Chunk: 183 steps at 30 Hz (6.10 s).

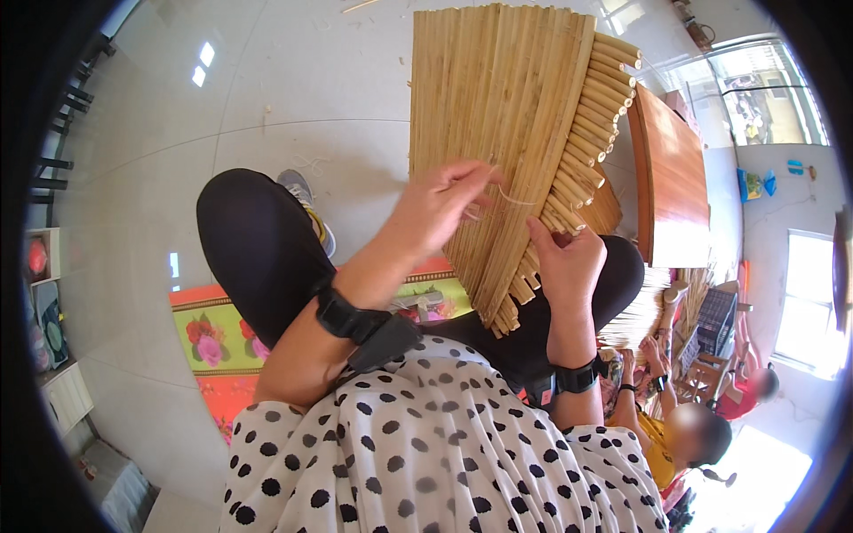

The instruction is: The person sits on the floor and weaves a white string through a bundle of bamboo strips held in their lap. They repeatedly pass the string through the strips and pull it tight to secure the bundle.

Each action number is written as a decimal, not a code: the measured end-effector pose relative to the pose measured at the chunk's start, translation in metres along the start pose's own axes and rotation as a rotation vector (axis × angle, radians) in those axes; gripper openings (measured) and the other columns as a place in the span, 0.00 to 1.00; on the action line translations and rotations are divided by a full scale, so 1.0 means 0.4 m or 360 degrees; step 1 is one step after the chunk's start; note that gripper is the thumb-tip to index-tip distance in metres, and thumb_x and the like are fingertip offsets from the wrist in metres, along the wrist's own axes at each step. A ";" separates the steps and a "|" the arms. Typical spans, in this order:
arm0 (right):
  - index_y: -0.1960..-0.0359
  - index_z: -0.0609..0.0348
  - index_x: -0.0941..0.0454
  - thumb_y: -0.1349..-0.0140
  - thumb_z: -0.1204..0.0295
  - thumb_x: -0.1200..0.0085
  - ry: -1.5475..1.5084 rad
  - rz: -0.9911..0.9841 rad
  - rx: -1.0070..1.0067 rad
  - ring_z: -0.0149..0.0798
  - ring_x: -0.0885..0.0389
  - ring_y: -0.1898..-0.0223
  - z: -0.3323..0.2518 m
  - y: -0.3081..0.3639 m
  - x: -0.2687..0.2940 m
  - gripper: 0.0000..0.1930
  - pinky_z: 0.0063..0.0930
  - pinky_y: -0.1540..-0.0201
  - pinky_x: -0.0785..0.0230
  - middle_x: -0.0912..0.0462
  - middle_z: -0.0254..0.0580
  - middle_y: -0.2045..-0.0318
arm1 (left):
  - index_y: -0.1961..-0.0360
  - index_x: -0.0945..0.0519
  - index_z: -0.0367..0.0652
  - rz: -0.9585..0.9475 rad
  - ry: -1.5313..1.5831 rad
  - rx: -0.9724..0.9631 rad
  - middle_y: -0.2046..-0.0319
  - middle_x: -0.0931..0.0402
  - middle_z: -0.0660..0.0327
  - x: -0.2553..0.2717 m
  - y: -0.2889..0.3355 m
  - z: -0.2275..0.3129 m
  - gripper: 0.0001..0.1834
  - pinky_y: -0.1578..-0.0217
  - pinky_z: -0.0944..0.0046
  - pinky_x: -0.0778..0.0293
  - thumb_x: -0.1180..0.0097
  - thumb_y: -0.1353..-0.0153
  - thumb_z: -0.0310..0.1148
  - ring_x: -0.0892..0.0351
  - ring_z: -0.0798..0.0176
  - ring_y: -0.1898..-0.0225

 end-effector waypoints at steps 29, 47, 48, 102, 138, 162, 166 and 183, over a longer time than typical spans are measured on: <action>0.56 0.67 0.17 0.45 0.75 0.31 -0.0138 0.0061 -0.0002 0.24 0.15 0.70 -0.007 0.016 -0.009 0.16 0.23 0.65 0.24 0.11 0.40 0.70 | 0.65 0.20 0.35 -0.0612 0.0136 0.0110 0.78 0.27 0.66 -0.054 0.075 -0.056 0.16 0.75 0.72 0.35 0.52 0.25 0.37 0.32 0.73 0.77; 0.57 0.67 0.16 0.44 0.76 0.32 -0.0138 0.0049 0.0004 0.22 0.17 0.68 -0.019 0.024 -0.012 0.14 0.21 0.63 0.24 0.11 0.37 0.69 | 0.55 0.18 0.37 0.0072 -0.0094 -0.0142 0.72 0.26 0.66 -0.028 0.024 -0.065 0.12 0.73 0.72 0.28 0.50 0.26 0.33 0.25 0.72 0.77; 0.56 0.67 0.16 0.44 0.76 0.32 -0.0171 0.0051 0.0010 0.22 0.17 0.68 -0.022 0.026 -0.011 0.14 0.21 0.63 0.24 0.11 0.38 0.69 | 0.55 0.18 0.38 0.0110 -0.0073 -0.0043 0.71 0.25 0.66 -0.032 0.020 -0.077 0.11 0.71 0.72 0.26 0.49 0.26 0.32 0.23 0.72 0.76; 0.53 0.68 0.19 0.43 0.75 0.35 -0.0118 -0.0087 0.0022 0.27 0.15 0.70 -0.061 0.018 -0.002 0.16 0.23 0.66 0.23 0.13 0.42 0.71 | 0.66 0.28 0.42 -0.0342 0.1125 0.0036 0.58 0.25 0.58 -0.130 0.055 -0.044 0.15 0.65 0.66 0.30 0.55 0.23 0.40 0.28 0.68 0.68; 0.51 0.66 0.18 0.44 0.70 0.32 -0.0019 0.0037 0.0141 0.38 0.12 0.74 -0.075 0.030 0.006 0.20 0.28 0.68 0.24 0.14 0.52 0.76 | 0.34 0.34 0.34 -0.0121 0.0715 0.0485 0.43 0.26 0.50 0.037 0.125 0.009 0.24 0.42 0.62 0.29 0.58 0.30 0.20 0.22 0.58 0.44; 0.55 0.67 0.18 0.47 0.72 0.29 -0.0030 0.0040 0.0017 0.28 0.15 0.75 -0.031 0.014 -0.002 0.19 0.23 0.69 0.24 0.13 0.43 0.76 | 0.67 0.18 0.38 0.0174 -0.1124 -0.0767 0.71 0.23 0.56 -0.028 0.072 0.064 0.05 0.72 0.62 0.26 0.35 0.44 0.20 0.20 0.54 0.73; 0.54 0.67 0.18 0.46 0.74 0.30 -0.0088 0.0042 0.0080 0.24 0.16 0.74 -0.042 0.014 -0.001 0.18 0.21 0.68 0.25 0.12 0.41 0.73 | 0.67 0.18 0.40 0.0212 -0.1216 -0.0847 0.71 0.25 0.57 -0.040 0.074 0.069 0.05 0.75 0.59 0.27 0.34 0.44 0.23 0.21 0.52 0.74; 0.52 0.68 0.19 0.43 0.77 0.31 -0.0087 -0.0056 -0.0022 0.22 0.18 0.68 -0.048 0.013 -0.005 0.17 0.19 0.65 0.25 0.12 0.37 0.67 | 0.69 0.20 0.46 0.0153 -0.1501 -0.0932 0.72 0.30 0.61 -0.049 0.091 0.075 0.06 0.76 0.57 0.26 0.34 0.46 0.28 0.21 0.55 0.73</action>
Point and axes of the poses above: each hand's wrist, its own y-axis away from the middle knuckle, its own x-axis out of the back of the hand, z = x × y, the point moved 5 cm from there along -y, towards the middle knuckle
